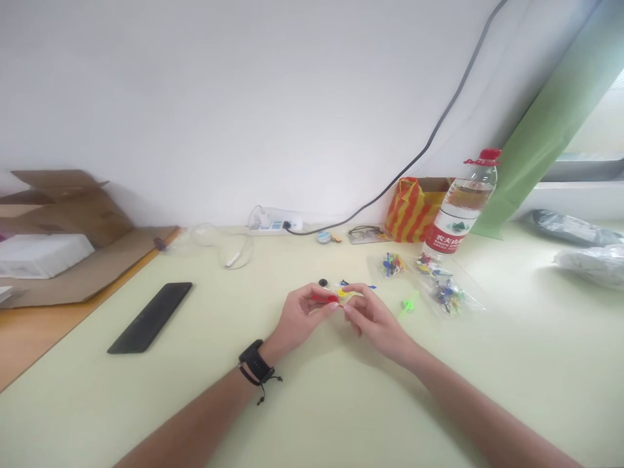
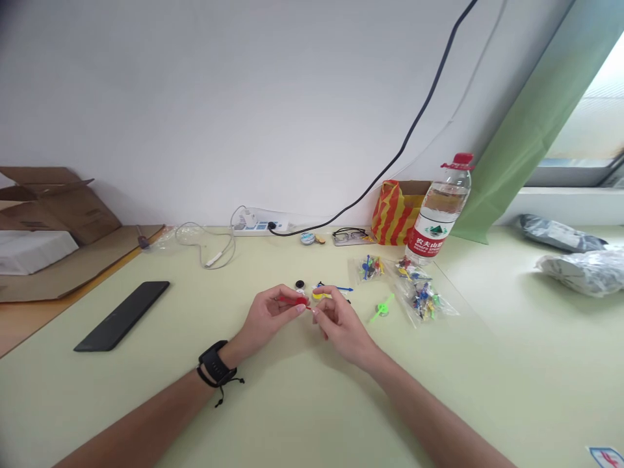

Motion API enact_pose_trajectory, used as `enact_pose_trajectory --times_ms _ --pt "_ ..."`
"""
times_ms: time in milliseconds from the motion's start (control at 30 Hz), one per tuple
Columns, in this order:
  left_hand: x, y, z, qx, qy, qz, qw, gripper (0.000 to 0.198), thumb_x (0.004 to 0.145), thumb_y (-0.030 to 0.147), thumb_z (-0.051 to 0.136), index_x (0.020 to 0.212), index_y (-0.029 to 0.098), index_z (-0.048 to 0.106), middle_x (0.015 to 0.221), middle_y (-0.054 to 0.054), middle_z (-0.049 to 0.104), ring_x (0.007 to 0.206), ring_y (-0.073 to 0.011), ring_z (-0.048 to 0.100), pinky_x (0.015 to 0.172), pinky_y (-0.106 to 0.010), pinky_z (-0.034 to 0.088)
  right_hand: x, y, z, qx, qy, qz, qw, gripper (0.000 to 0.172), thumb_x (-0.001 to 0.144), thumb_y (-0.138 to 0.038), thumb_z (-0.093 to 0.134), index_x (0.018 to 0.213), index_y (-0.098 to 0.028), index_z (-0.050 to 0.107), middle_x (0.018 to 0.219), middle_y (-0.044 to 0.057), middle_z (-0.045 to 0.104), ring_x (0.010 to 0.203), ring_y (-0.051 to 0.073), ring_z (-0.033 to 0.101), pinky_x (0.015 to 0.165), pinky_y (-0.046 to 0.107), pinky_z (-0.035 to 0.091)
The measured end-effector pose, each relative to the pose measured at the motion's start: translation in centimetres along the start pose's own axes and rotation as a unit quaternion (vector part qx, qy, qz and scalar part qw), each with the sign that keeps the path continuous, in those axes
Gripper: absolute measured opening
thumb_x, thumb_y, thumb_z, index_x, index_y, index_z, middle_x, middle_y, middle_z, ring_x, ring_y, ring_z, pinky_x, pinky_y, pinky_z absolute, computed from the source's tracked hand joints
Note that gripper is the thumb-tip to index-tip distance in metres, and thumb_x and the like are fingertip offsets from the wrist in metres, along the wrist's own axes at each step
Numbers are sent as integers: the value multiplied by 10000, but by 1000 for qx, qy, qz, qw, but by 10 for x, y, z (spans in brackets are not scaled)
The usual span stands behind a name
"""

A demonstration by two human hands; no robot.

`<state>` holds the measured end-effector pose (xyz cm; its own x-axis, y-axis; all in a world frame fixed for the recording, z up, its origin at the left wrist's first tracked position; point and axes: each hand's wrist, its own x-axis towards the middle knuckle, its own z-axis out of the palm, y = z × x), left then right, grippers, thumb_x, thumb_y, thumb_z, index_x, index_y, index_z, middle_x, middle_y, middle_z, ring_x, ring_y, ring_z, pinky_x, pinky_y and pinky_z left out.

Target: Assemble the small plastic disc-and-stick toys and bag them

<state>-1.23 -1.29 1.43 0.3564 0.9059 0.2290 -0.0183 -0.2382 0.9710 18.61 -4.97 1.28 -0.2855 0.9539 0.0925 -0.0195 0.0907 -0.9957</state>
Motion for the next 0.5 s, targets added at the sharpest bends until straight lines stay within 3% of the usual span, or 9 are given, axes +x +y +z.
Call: enact_pose_trajectory --times_ms 100,300,500 --pt "-2 0 0 43 -9 15 999 195 851 317 776 943 167 693 974 -95 768 965 -244 739 891 -381 603 2 -3 -6 -10 47 -26 998 338 946 -498 616 1157 -250 524 776 -34 535 609 127 471 564 271 406" --pt "-8 4 1 226 -38 130 965 88 901 269 697 976 233 723 1006 -54 773 933 -210 722 888 -347 560 2 -6 -11 -24 69 -29 997 309 943 -490 616 1116 -240 560 810 -11 560 648 138 496 603 290 423" --pt "-7 9 -4 235 -33 113 965 71 889 289 711 904 228 745 914 -44 792 829 -206 738 800 -325 576 2 -5 -10 -49 65 -36 996 326 947 -521 599 1111 -242 559 801 -10 582 620 138 515 578 290 444"
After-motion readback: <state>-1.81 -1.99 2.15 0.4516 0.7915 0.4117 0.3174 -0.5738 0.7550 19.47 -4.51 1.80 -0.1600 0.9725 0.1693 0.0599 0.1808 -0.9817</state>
